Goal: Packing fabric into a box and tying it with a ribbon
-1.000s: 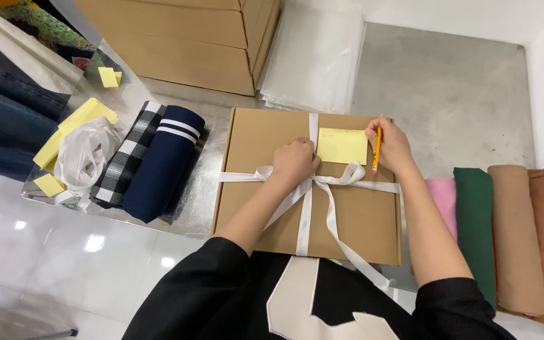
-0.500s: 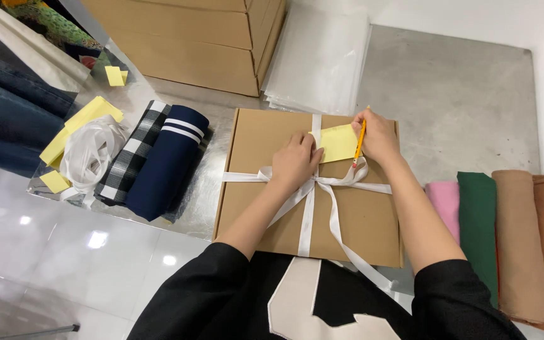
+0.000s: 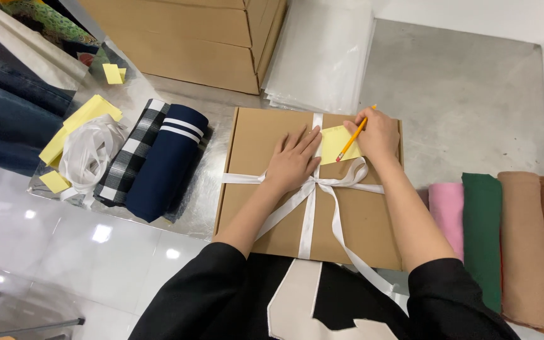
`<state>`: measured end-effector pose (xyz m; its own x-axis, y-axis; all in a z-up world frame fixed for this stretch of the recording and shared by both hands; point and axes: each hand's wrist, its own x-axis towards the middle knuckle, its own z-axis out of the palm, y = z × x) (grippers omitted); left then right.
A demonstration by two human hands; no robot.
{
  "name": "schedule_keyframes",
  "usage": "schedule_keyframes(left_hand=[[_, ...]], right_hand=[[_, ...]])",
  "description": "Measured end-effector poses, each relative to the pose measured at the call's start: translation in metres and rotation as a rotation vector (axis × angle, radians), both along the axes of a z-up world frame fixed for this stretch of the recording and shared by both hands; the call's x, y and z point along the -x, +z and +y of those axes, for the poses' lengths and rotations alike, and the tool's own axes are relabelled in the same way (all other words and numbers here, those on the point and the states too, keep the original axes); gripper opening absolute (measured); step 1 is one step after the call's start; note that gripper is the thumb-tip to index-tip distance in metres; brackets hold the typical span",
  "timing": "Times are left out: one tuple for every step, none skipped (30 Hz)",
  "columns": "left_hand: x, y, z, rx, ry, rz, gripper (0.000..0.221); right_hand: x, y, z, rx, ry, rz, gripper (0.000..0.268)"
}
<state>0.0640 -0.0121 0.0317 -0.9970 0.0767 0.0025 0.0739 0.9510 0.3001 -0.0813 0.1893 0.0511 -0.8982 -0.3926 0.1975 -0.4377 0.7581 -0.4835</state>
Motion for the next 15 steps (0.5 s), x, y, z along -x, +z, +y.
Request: schedule_keyframes(left_hand=[[-0.001,0.0,0.0,-0.002,0.001,-0.005,0.06],[-0.001,-0.001,0.0,-0.001,0.003,0.004,0.06],[0.001,-0.002,0.001,0.001,0.003,0.02,0.06],[0.001,-0.002,0.001,0.001,0.003,0.019,0.06],[0.0,-0.001,0.001,-0.002,0.007,0.015,0.06],[-0.001,-0.001,0.001,-0.006,0.012,0.01,0.059],[0.0,0.0,0.002,-0.006,0.009,0.007,0.059],[0.0,0.001,0.003,0.006,0.017,0.0,0.06],[0.0,0.001,0.003,0.019,0.026,-0.006,0.06],[0.0,-0.001,0.003,0.019,0.026,-0.007,0.06],[0.0,-0.003,0.002,0.021,0.021,-0.003,0.06],[0.0,-0.004,0.002,0.024,0.015,0.002,0.06],[0.0,-0.002,0.001,0.021,0.015,0.002,0.06],[0.0,0.0,0.001,0.026,0.018,0.007,0.06],[-0.002,0.001,0.003,0.028,0.019,0.01,0.06]], right_hand=[[0.0,-0.005,-0.005,-0.002,0.001,-0.005,0.031],[0.0,-0.009,-0.009,0.013,-0.054,0.039,0.038],[0.003,-0.014,-0.014,0.029,-0.109,0.09,0.046],[-0.009,-0.007,-0.023,0.029,-0.11,0.089,0.046],[-0.022,0.001,-0.032,0.029,-0.122,0.116,0.056],[-0.035,0.008,-0.04,0.029,-0.136,0.143,0.065],[-0.036,0.007,-0.044,0.028,-0.138,0.14,0.065],[-0.037,0.005,-0.047,0.011,-0.145,0.147,0.068],[-0.038,0.003,-0.051,-0.005,-0.15,0.156,0.071],[-0.033,-0.002,-0.045,-0.005,-0.151,0.155,0.071],[-0.029,-0.007,-0.04,-0.03,-0.18,0.143,0.07],[-0.025,-0.012,-0.036,-0.055,-0.209,0.131,0.069],[-0.02,-0.014,-0.03,-0.057,-0.209,0.131,0.069],[-0.015,-0.017,-0.024,-0.072,-0.236,0.142,0.067],[-0.011,-0.02,-0.014,-0.091,-0.264,0.152,0.064]])
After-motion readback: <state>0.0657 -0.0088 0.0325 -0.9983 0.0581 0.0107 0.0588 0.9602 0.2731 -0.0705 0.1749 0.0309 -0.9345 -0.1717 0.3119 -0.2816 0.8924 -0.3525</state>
